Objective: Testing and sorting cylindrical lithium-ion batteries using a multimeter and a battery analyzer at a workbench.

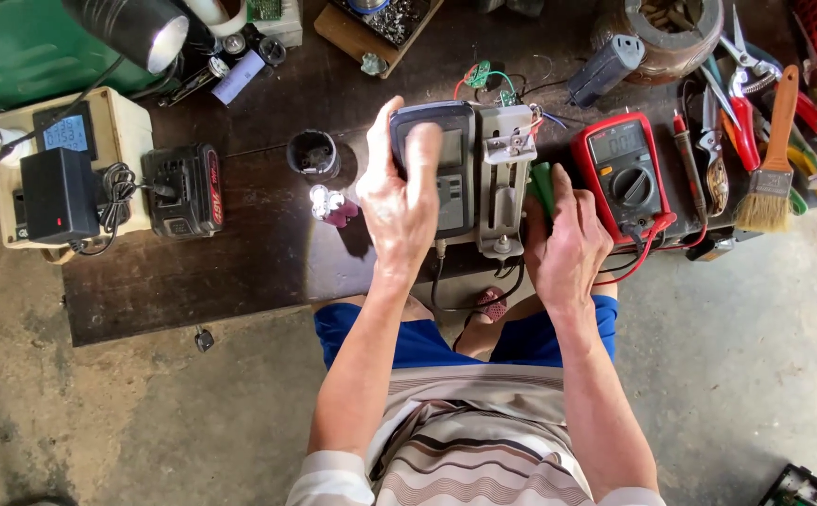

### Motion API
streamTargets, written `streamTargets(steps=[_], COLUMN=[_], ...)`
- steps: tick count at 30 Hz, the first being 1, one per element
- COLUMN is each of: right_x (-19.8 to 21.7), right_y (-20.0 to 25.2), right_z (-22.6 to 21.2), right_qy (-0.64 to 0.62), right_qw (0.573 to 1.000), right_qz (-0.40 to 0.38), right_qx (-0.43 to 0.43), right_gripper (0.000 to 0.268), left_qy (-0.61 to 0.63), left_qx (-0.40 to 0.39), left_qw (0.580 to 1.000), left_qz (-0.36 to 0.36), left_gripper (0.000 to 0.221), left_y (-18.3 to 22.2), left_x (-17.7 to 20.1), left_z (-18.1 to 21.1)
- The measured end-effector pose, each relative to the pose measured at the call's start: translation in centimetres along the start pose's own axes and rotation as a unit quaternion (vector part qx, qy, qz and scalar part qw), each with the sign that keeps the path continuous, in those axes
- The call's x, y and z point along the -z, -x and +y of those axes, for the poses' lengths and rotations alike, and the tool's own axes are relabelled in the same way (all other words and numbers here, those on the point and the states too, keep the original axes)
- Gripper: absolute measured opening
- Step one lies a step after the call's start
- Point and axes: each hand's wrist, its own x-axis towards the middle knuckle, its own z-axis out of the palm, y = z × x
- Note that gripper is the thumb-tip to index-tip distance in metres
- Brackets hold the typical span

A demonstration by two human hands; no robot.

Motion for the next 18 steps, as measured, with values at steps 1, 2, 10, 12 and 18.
streamTargets(steps=[1,2,10,12,18], right_x=[-0.2,-0.1,0.2,0.6,3.4], right_y=[0.3,0.1,0.3,0.7,1.1], right_z=[0.4,0.3,1.3,1.8,0.9], right_qy=[-0.011,-0.011,-0.083,-0.129,-0.204], right_qw=[1.0,1.0,0.994,0.988,0.97], right_qz=[0.013,0.011,0.061,0.06,0.053], right_qx=[-0.003,-0.005,-0.043,-0.057,-0.12], right_gripper=[0.039,0.039,0.033,0.031,0.032], left_qy=[0.018,0.018,0.074,0.097,0.123], left_qx=[-0.001,0.0,-0.05,-0.024,-0.002], left_qw=[1.0,1.0,0.996,0.995,0.992], left_qz=[0.0,-0.001,-0.014,0.0,0.018], left_gripper=[0.066,0.066,0.054,0.047,0.048], left_y=[0.1,0.3,1.8,1.9,2.1], left_x=[0.0,0.1,0.1,-0.2,-0.3], left_z=[-0.2,-0.6,-3.2,-3.5,-3.8])
